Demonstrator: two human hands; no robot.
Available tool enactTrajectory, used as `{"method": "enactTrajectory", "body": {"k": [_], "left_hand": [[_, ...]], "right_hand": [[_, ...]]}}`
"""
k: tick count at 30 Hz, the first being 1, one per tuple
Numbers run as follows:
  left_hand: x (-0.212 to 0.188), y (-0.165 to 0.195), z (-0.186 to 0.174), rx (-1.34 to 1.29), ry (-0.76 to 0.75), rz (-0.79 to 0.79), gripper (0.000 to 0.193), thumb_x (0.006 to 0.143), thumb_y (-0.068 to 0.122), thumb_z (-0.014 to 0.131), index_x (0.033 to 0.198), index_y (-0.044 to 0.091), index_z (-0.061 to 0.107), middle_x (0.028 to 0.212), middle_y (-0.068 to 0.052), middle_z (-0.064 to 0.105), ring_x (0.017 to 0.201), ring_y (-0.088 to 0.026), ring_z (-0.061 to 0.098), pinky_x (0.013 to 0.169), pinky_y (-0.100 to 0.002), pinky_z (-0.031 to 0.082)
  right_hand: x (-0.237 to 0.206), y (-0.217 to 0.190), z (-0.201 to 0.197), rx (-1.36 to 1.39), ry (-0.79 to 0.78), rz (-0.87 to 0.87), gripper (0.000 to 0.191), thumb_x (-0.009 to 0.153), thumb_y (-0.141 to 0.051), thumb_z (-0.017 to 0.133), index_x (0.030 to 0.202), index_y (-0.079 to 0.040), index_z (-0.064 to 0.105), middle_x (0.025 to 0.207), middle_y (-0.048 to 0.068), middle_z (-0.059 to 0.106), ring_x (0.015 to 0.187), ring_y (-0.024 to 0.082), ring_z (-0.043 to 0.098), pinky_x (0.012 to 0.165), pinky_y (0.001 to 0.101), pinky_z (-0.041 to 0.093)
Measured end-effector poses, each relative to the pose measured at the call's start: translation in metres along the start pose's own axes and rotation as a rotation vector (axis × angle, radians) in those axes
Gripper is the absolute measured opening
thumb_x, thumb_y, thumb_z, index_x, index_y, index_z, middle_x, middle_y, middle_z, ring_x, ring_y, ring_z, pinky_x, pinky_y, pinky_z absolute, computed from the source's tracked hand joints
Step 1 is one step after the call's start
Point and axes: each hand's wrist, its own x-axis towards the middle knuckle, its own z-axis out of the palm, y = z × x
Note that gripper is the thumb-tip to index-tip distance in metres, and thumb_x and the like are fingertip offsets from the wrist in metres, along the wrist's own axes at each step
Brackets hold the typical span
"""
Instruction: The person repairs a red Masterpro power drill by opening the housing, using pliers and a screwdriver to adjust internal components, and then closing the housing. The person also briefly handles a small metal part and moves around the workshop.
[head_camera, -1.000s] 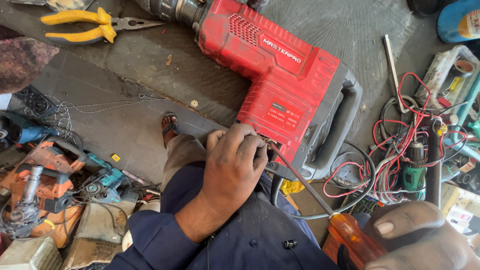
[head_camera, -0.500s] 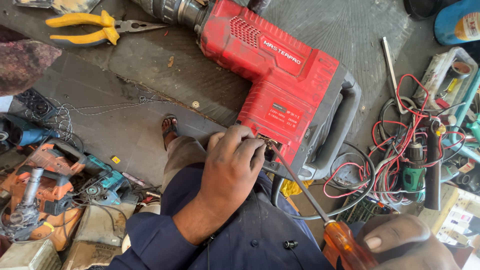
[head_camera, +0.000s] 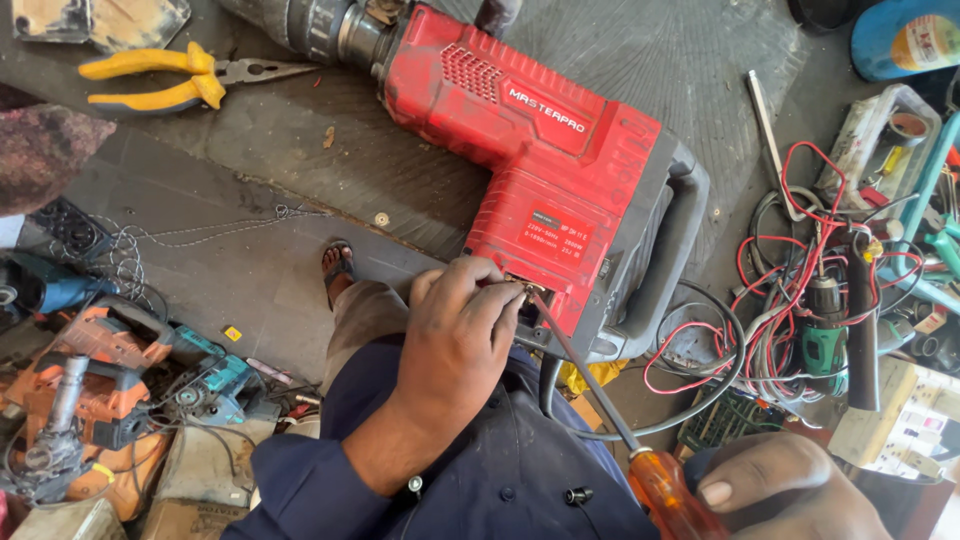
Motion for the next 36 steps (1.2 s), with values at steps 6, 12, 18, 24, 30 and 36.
{"method": "enactTrajectory", "body": {"k": [6,12,18,24,30,36], "left_hand": [[0.005,0.006,-0.008,0.027,-0.088,-0.037,0.023,0.084,0.007,0.078,0.106,0.007,0.071,0.106,-0.007,0.06,0.091,-0.026,0.061,0.085,-0.042,0.047],[0.01,0.008,-0.006,0.064,-0.055,-0.044,0.017,0.084,0.009,0.077,0.098,0.008,0.069,0.103,-0.007,0.06,0.091,-0.03,0.061,0.083,-0.042,0.049],[0.012,0.012,-0.003,0.145,-0.099,-0.023,0.012,0.086,0.012,0.078,0.094,0.01,0.069,0.096,-0.005,0.06,0.084,-0.025,0.061,0.079,-0.042,0.046],[0.006,0.016,-0.001,0.16,-0.108,0.082,0.018,0.088,0.012,0.077,0.106,0.011,0.073,0.099,-0.003,0.059,0.095,-0.023,0.06,0.087,-0.043,0.041],[-0.011,0.018,-0.003,0.262,-0.195,0.124,0.037,0.084,0.019,0.076,0.121,0.018,0.074,0.14,-0.013,0.053,0.121,-0.036,0.052,0.101,-0.052,0.036],[-0.021,0.009,-0.005,0.195,-0.345,0.12,0.053,0.08,0.016,0.073,0.133,0.02,0.072,0.161,-0.022,0.037,0.134,-0.043,0.046,0.11,-0.053,0.033]], "right_hand": [[0.0,-0.022,0.016,-0.07,-0.017,0.061,0.039,0.075,-0.008,0.09,0.054,-0.01,0.058,0.058,-0.002,0.06,0.057,0.013,0.061,0.067,0.0244,0.053],[0.067,-0.042,0.045,0.548,-0.211,-0.33,0.029,0.091,-0.013,0.065,0.063,-0.015,0.06,0.066,0.0,0.067,0.063,0.013,0.072,0.081,0.034,0.059],[0.104,-0.078,0.046,0.311,-0.364,-0.315,0.037,0.093,-0.023,0.072,0.063,-0.024,0.052,0.074,-0.003,0.073,0.073,0.019,0.07,0.089,0.0407,0.054],[0.129,-0.095,0.046,0.448,-0.406,-0.244,0.04,0.103,-0.036,0.049,0.065,-0.023,0.053,0.089,-0.005,0.071,0.083,0.036,0.073,0.09,0.0554,0.051],[0.15,-0.095,0.057,0.502,-0.383,-0.514,0.024,0.103,-0.028,0.054,0.08,-0.022,0.06,0.109,-0.007,0.069,0.094,0.037,0.078,0.087,0.0624,0.057],[0.171,-0.097,0.052,0.424,-0.423,-0.682,0.009,0.105,-0.022,0.065,0.11,-0.017,0.069,0.123,0.011,0.067,0.105,0.037,0.078,0.096,0.0526,0.063]]}}
